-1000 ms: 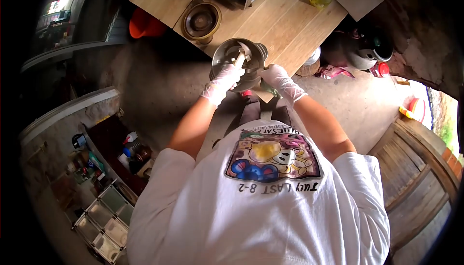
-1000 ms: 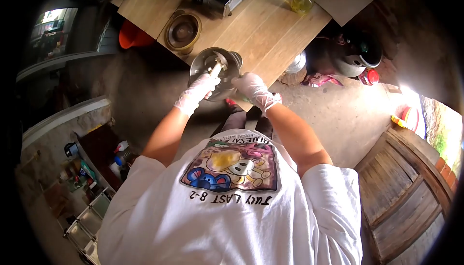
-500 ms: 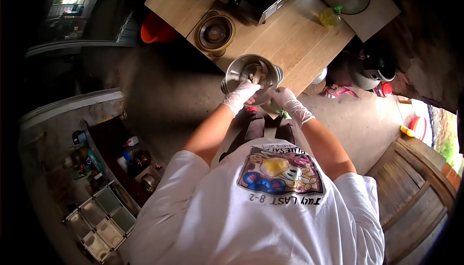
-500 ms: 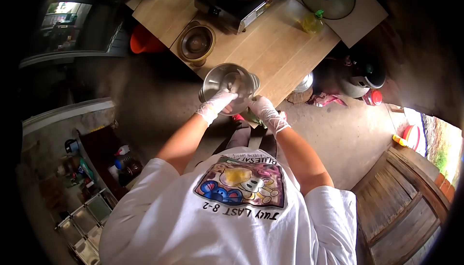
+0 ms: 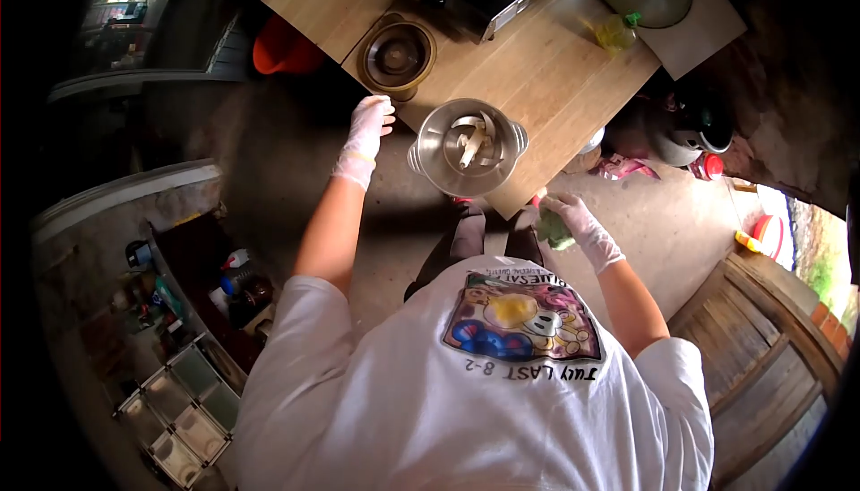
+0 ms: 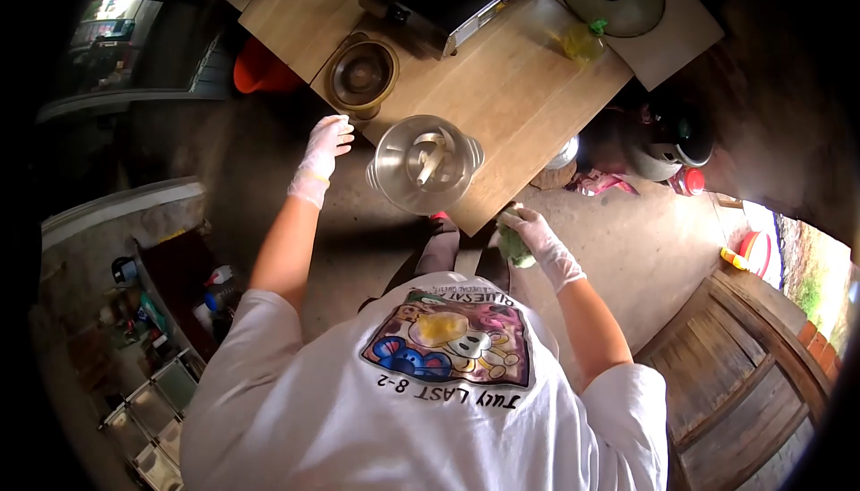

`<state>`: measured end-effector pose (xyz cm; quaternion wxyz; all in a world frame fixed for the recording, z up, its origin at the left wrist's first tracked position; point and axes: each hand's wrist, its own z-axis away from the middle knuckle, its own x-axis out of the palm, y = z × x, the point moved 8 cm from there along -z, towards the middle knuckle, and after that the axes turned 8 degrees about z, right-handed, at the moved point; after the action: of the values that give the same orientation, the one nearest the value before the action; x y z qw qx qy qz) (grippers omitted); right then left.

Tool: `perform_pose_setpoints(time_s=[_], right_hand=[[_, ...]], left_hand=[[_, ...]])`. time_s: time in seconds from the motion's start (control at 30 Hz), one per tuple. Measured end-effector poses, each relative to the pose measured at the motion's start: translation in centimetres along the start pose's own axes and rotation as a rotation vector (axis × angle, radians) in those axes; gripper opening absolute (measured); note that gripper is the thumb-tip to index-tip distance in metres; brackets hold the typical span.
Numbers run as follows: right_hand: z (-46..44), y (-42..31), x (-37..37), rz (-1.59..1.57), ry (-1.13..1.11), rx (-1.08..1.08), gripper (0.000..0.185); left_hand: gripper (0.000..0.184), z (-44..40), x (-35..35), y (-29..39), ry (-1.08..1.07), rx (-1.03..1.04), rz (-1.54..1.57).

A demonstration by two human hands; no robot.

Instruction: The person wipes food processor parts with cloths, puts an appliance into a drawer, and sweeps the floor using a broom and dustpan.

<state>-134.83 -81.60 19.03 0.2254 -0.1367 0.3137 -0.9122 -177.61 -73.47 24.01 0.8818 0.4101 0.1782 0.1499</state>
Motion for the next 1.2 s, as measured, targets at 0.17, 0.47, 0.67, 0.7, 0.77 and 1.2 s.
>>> perform_pose_setpoints(time_s=[0.17, 0.47, 0.67, 0.7, 0.77, 1.2], right_hand=[[2.6, 1.4, -2.9, -0.091, 0.114, 0.109, 0.021], [8.1, 1.2, -4.7, -0.317, 0.228, 0.143, 0.021], [8.7, 2.2, -7.3, -0.385, 0.305, 0.046, 0.018], [9.0, 0.7, -7.3, -0.432, 0.279, -0.018, 0.018], [8.6, -0.8, -7.9, -0.528, 0.24, -0.15, 0.023], [15.2, -26.8, -0.7, -0.685, -0.131, -0.832, 0.047]], left_hand=[[0.061, -8.6, -0.5, -5.0, 0.096, -0.295, 0.291], [0.053, -15.7, 0.3, -9.0, 0.237, -0.348, 0.305], [0.027, -16.7, -1.0, -7.2, 0.259, -0.314, 0.547], [0.023, -15.3, -0.7, -6.1, 0.244, -0.313, 0.576], [0.014, -11.9, -0.2, -3.9, 0.12, -0.32, 0.677], [0.029, 18.6, 11.9, 7.3, -1.242, -0.341, 1.195]])
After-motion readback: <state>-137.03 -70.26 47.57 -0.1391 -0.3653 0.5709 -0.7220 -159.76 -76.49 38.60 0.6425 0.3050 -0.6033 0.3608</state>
